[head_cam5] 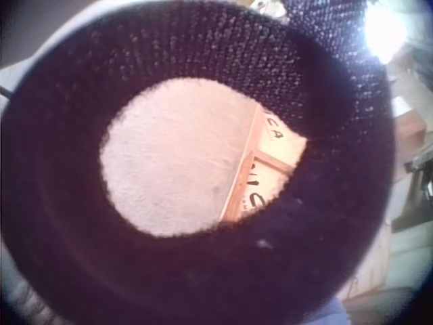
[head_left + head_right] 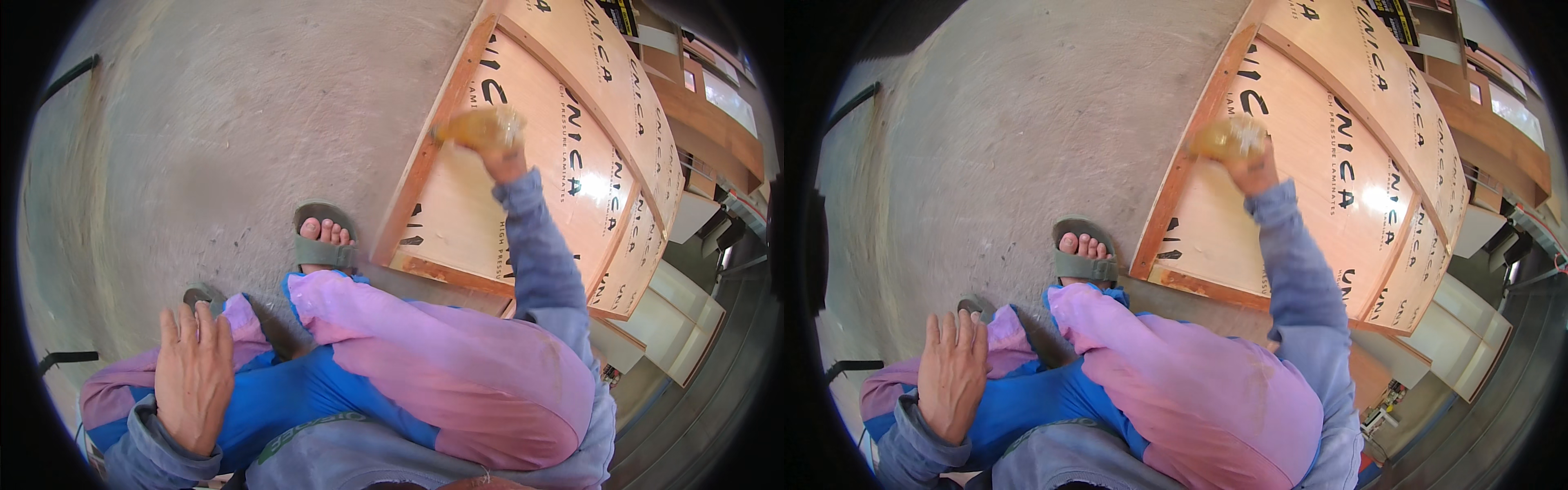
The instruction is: The person sits on the floor and applies a liquid finish to a large wooden board using a plastic bottle with a yellow cap. They repeatedly pour and spread the liquid across the surface of the board.
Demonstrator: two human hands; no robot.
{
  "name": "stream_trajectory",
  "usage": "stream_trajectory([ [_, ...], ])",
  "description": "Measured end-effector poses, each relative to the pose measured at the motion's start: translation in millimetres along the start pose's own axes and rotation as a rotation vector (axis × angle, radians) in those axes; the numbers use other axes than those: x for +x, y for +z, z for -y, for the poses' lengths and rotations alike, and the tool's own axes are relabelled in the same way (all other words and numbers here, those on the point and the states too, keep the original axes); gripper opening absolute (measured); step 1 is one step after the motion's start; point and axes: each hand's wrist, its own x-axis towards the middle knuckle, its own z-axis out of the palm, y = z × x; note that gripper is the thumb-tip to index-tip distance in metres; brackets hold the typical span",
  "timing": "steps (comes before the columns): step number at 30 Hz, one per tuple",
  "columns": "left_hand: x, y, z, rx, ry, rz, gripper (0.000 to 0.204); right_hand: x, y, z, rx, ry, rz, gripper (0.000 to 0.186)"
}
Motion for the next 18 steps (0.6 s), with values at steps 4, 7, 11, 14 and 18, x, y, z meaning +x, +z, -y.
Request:
stream_trajectory([
  [4,-5,-12,1,0.036,-0.004,0.012,0.036,-27,28,27,0.248,-0.067,0.1,0.026],
  [7,13,-12,7,0.055,0.081,-0.054,0.033,-13,-20,-42,-0.068,-0.058,-0.061,0.03],
  [11,18,-16,15,0.066,0.0,0.053,0.046,87,-25,-37,-0.255,0.033,-0.312,0.034],
  [14,34,-24,31,-0.014,-0.107,0.102,0.05,89,-42,-25,-0.176,0.098,-0.375,0.029],
  [18,27,-47,45,-0.047,-0.194,-0.167,0.054,48,-34,-15,-0.074,-0.085,-0.251,0.022],
])
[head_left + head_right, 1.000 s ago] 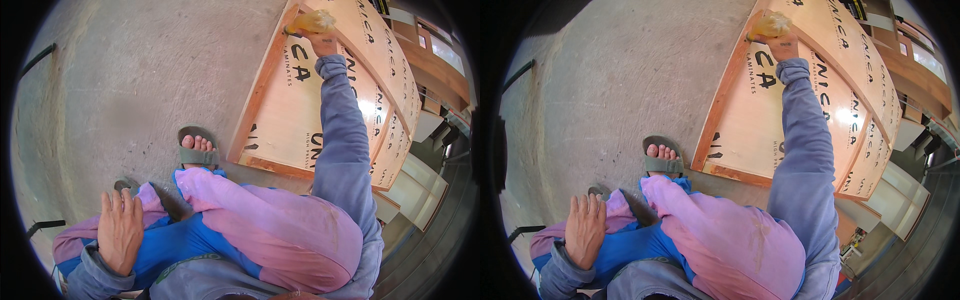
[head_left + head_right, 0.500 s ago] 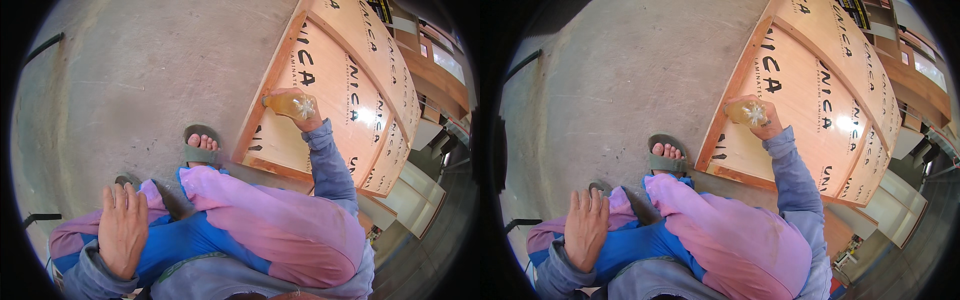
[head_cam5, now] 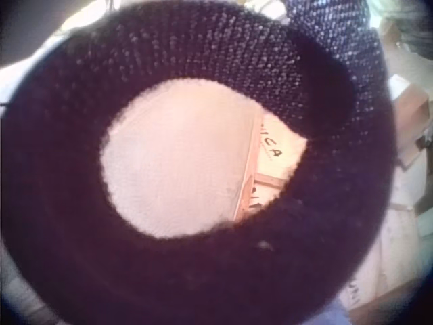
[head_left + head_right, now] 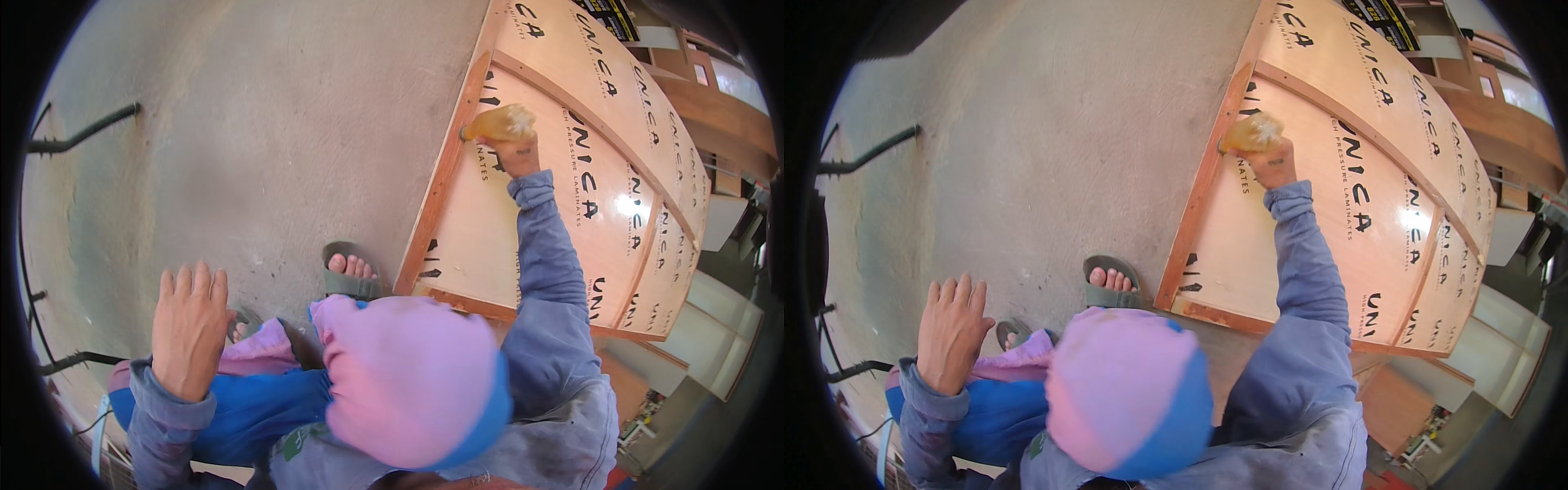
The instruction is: The person sits on the floor and applies a liquid finish to a large wooden board using a plastic bottle with a yellow cap. They repeatedly pour and spread the liquid across the surface of the board.
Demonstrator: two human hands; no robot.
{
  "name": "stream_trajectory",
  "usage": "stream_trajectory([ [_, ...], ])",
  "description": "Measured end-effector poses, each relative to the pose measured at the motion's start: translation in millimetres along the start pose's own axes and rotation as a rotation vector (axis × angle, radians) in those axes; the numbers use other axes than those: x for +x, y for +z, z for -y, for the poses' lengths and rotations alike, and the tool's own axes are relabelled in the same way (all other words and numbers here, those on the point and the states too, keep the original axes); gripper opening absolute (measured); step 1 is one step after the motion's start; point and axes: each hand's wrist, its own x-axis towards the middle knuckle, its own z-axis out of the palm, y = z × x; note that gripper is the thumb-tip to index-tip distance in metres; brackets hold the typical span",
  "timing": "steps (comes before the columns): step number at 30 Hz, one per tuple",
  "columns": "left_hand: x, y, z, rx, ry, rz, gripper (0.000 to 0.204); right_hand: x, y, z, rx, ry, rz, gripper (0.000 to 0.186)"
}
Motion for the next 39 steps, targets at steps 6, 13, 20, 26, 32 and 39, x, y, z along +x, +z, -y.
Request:
stream_trajectory([
  [6,20,-99,1,0.082,-0.056,0.014,0.053,87,-5,-74,0.189,-0.145,-0.034,0.025],
  [13,1,-215,15,0.327,-0.15,-0.094,0.05,228,-21,-83,-0.07,0.105,-0.205,0.039],
  [20,-39,-240,-22,-0.203,0.135,-0.335,0.048,137,-26,-30,0.29,0.178,0.337,0.035],
  [26,13,-245,-82,-0.746,0.196,-0.083,0.05,135,-10,-48,0.119,-0.098,0.096,0.033],
  [32,82,-264,-96,-0.716,0.373,-0.029,0.05,261,-37,-107,-0.025,0.205,-0.167,0.034],
  [39,103,-290,-60,-0.871,0.415,0.003,0.038,180,-33,-50,0.012,0.184,0.167,0.035],
])
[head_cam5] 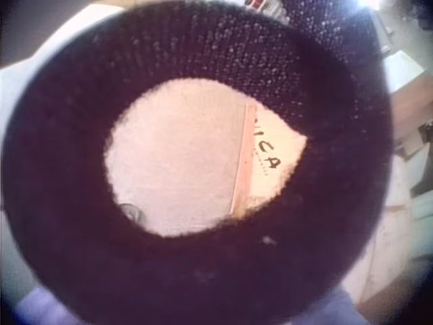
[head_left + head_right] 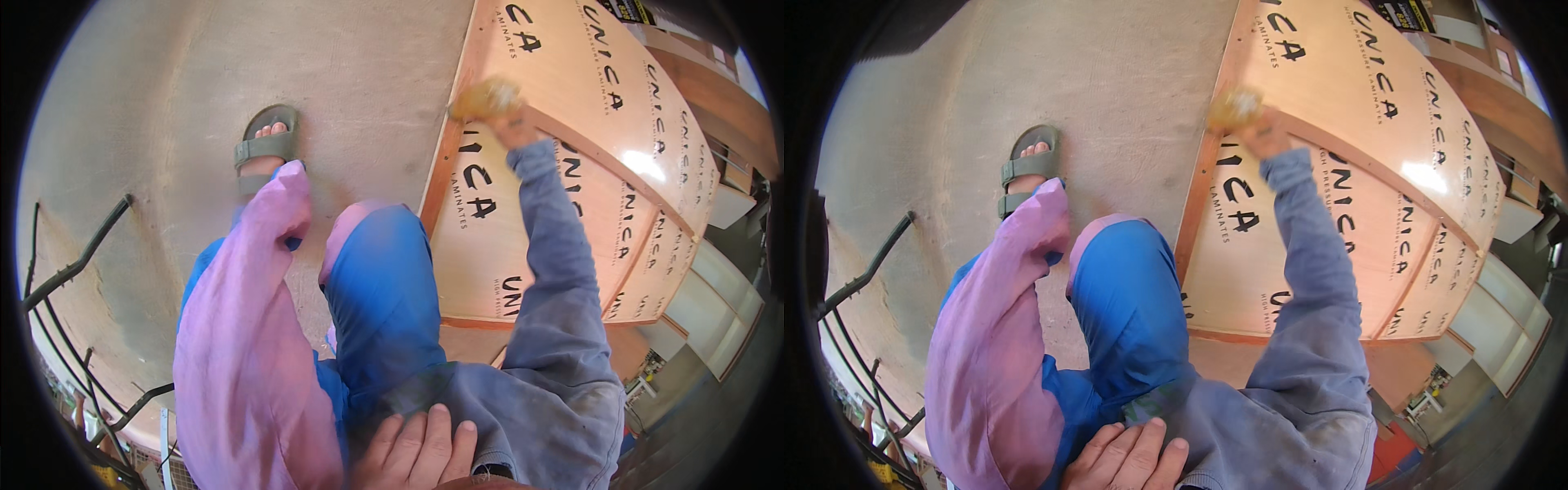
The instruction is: The person sits on the floor and applies a liquid finish to a large wooden board using a plastic bottle with a yellow cap. They repeatedly pour and spread the liquid across the surface of the board.
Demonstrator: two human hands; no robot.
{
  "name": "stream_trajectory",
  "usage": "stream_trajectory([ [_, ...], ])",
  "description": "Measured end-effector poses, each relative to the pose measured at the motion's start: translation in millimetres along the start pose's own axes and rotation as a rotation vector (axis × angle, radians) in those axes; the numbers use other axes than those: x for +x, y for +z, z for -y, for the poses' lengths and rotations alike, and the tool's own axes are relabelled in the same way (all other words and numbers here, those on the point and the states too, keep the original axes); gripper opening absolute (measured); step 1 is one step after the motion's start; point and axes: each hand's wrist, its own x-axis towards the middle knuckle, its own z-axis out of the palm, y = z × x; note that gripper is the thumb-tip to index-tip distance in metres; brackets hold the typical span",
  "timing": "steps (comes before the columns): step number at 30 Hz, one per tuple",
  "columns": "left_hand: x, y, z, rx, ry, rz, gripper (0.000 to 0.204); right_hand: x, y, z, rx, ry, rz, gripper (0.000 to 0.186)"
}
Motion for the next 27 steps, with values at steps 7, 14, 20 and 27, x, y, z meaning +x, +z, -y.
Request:
stream_trajectory([
  [7,-2,1,3,-0.105,0.013,-0.214,0.033,81,-31,-48,0.242,-0.077,-0.214,0.028],
  [14,-1,-23,-2,-0.185,-0.053,-0.103,0.041,93,-39,-12,-0.136,0.155,-0.16,0.041],
  [20,-7,-24,-2,-0.17,-0.071,-0.018,0.043,41,-25,-71,-0.032,-0.132,-0.181,0.032],
  [27,-5,0,-15,-0.235,-0.067,-0.063,0.042,133,-55,-59,-0.075,0.142,-0.306,0.035],
])
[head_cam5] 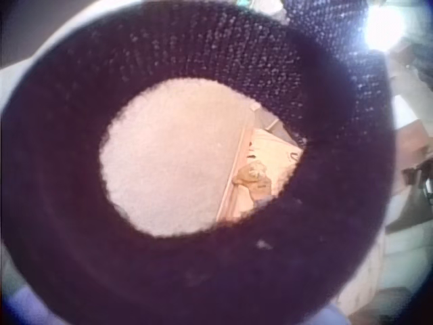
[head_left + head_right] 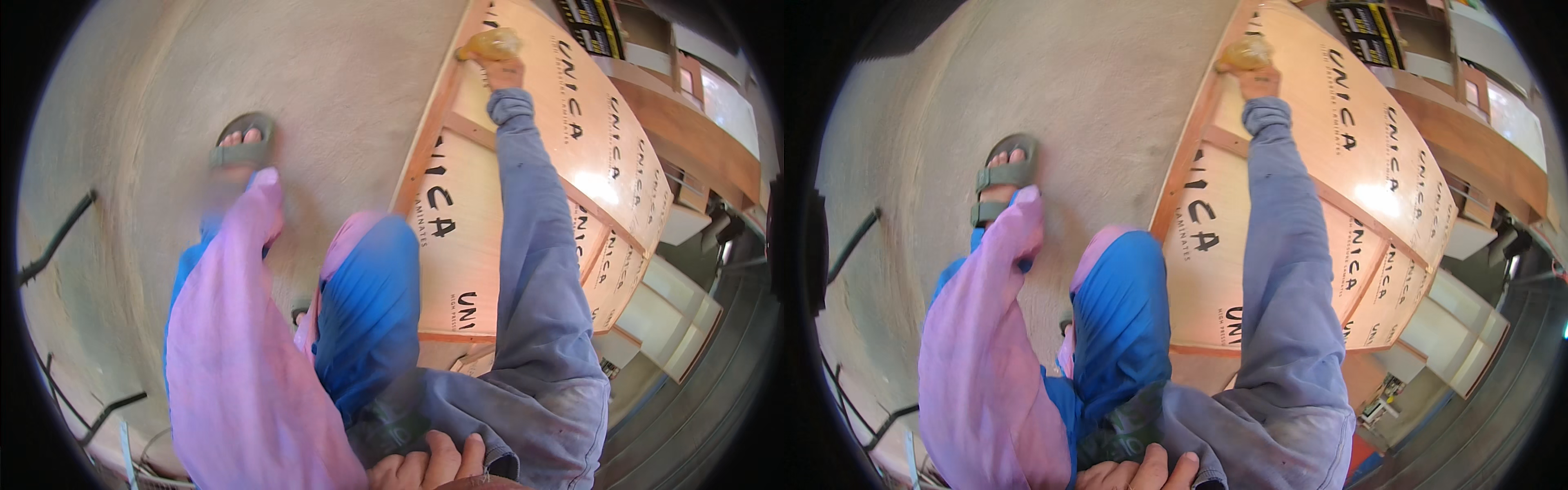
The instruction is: The person sits on the floor and applies a liquid finish to a large wooden board using a plastic bottle with a yellow cap. They repeatedly pour and spread the liquid across the surface of the board.
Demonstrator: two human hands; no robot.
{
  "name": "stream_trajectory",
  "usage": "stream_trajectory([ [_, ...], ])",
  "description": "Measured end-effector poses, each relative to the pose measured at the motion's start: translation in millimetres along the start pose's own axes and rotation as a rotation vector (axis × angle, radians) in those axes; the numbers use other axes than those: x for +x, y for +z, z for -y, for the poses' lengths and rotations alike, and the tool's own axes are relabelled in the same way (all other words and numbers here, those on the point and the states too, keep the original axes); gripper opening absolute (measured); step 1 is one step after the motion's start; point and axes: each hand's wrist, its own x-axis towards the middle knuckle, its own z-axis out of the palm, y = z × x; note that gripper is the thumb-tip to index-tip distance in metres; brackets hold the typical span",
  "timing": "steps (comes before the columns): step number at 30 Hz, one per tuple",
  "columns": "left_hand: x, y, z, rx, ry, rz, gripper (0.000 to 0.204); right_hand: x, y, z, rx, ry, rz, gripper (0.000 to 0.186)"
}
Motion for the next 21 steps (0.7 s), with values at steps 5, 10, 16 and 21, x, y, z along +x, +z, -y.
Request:
stream_trajectory([
  [5,1,-11,5,0.047,0.002,-0.047,0.044,-75,32,16,0.267,-0.07,0.186,0.031],
  [10,-1,-20,10,-0.043,0.05,0.174,0.05,-122,-3,28,0.205,-0.084,0.318,0.031],
  [16,-6,-17,14,-0.07,0.094,0.138,0.051,-38,13,2,0.428,-0.073,0.146,0.04],
  [21,-12,-4,15,-0.026,0.11,-0.098,0.047,-99,10,1,0.273,-0.064,0.308,0.042],
])
